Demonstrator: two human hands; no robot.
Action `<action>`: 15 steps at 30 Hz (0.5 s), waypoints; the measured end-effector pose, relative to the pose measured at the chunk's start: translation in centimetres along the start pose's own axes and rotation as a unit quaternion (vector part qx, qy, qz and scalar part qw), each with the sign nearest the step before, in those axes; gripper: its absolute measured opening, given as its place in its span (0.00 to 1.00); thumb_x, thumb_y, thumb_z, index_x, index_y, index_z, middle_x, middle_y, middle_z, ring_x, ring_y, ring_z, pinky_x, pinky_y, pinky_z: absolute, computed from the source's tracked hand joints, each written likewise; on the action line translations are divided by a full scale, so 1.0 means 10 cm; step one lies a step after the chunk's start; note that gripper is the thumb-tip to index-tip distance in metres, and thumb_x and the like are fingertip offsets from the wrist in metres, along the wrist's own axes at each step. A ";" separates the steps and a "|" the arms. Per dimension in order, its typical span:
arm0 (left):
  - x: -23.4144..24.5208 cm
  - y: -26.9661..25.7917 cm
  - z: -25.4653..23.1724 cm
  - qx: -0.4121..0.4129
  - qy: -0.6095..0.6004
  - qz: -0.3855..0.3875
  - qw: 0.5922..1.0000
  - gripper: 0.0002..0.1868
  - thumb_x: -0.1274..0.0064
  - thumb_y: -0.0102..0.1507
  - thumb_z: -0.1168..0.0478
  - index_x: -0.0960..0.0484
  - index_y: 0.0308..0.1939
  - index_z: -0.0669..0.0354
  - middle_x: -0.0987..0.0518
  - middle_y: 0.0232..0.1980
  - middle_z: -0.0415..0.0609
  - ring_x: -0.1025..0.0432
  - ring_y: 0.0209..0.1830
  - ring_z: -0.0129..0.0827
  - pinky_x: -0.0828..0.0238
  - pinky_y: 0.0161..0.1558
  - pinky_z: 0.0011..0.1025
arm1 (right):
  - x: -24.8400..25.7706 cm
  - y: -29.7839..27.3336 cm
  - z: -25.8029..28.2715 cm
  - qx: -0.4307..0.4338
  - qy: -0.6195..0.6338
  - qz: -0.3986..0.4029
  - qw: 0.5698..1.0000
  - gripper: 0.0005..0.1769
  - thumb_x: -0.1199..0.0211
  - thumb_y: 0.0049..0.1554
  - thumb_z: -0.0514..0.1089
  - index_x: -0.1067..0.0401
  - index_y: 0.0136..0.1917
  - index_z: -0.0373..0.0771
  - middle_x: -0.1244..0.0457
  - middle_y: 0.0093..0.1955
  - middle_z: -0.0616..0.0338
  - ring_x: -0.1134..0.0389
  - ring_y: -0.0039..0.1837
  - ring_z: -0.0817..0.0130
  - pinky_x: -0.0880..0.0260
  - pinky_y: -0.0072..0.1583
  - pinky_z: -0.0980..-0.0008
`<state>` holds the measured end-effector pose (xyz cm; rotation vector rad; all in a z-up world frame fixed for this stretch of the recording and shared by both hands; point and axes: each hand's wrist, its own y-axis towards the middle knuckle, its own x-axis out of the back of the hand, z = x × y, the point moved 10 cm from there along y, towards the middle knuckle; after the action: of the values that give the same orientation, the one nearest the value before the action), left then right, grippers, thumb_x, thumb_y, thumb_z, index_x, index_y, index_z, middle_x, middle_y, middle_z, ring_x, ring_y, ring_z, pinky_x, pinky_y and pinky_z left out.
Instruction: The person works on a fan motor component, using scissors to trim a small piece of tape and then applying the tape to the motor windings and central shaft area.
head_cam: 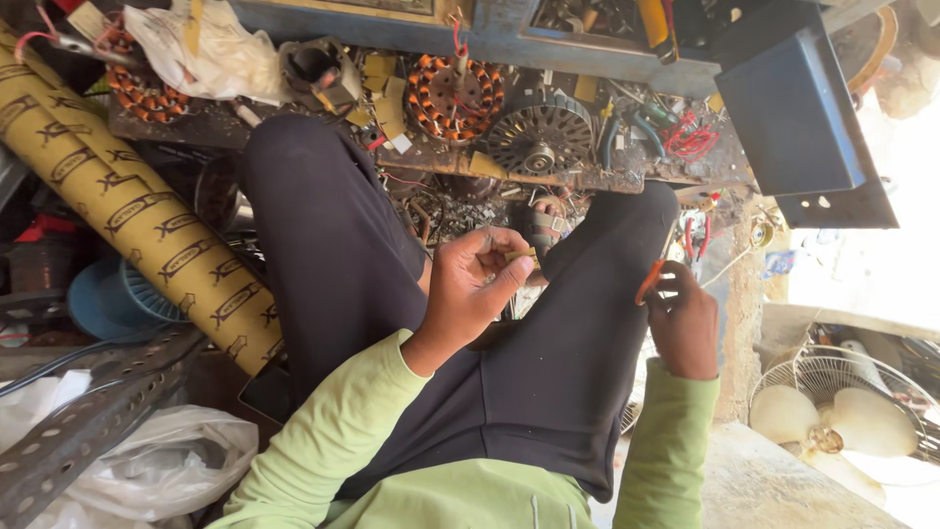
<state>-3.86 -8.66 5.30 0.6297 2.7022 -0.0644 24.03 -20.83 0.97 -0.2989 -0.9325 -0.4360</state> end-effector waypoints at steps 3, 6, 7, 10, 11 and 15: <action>-0.07 -0.01 0.09 0.032 -0.078 0.011 0.996 0.06 0.42 0.67 0.69 0.20 0.47 0.67 0.19 0.41 0.42 0.24 0.41 0.19 0.18 0.49 0.25 | -0.19 -0.19 0.03 -0.030 0.231 0.055 0.971 0.22 0.35 0.55 0.30 0.32 0.62 0.36 0.28 0.47 0.51 0.26 0.43 0.66 0.27 0.44 0.70; -0.11 -0.05 0.13 0.036 -0.044 0.013 0.998 0.06 0.41 0.66 0.69 0.19 0.46 0.67 0.18 0.41 0.42 0.23 0.40 0.20 0.22 0.47 0.22 | -0.59 -0.45 0.33 -0.056 0.514 0.151 0.843 0.24 0.33 0.50 0.31 0.32 0.61 0.36 0.30 0.44 0.53 0.27 0.42 0.68 0.28 0.40 0.73; -0.12 -0.06 0.14 0.033 -0.014 0.013 0.999 0.07 0.40 0.65 0.70 0.19 0.46 0.67 0.18 0.41 0.43 0.24 0.39 0.19 0.24 0.45 0.21 | -0.64 -0.53 0.41 -0.058 0.515 0.150 0.842 0.24 0.33 0.50 0.31 0.32 0.61 0.36 0.30 0.44 0.53 0.27 0.42 0.68 0.28 0.40 0.73; -0.14 -0.08 0.13 0.026 -0.001 0.016 1.000 0.07 0.39 0.66 0.70 0.18 0.47 0.67 0.18 0.41 0.43 0.26 0.39 0.18 0.26 0.44 0.20 | -0.78 -0.75 0.80 -0.020 0.521 0.234 0.821 0.24 0.27 0.44 0.29 0.28 0.55 0.29 0.31 0.39 0.54 0.26 0.40 0.68 0.24 0.43 0.71; -0.14 -0.08 0.13 0.028 0.000 0.017 0.999 0.07 0.39 0.66 0.70 0.18 0.47 0.67 0.18 0.41 0.43 0.26 0.39 0.18 0.26 0.44 0.20 | -0.79 -0.79 0.90 -0.007 0.530 0.247 0.811 0.25 0.25 0.44 0.30 0.27 0.55 0.28 0.32 0.39 0.56 0.29 0.40 0.71 0.27 0.43 0.73; -0.13 -0.08 0.09 0.026 0.023 0.029 0.999 0.07 0.40 0.65 0.69 0.17 0.47 0.66 0.17 0.40 0.42 0.25 0.37 0.17 0.26 0.42 0.19 | -0.75 -0.82 1.04 0.004 0.498 0.235 0.835 0.27 0.21 0.42 0.33 0.25 0.55 0.27 0.33 0.37 0.60 0.33 0.38 0.78 0.34 0.40 0.78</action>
<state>-2.77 -10.07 4.88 0.7345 2.7311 -0.1070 8.89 -21.78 1.16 -0.2340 0.1806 -0.0822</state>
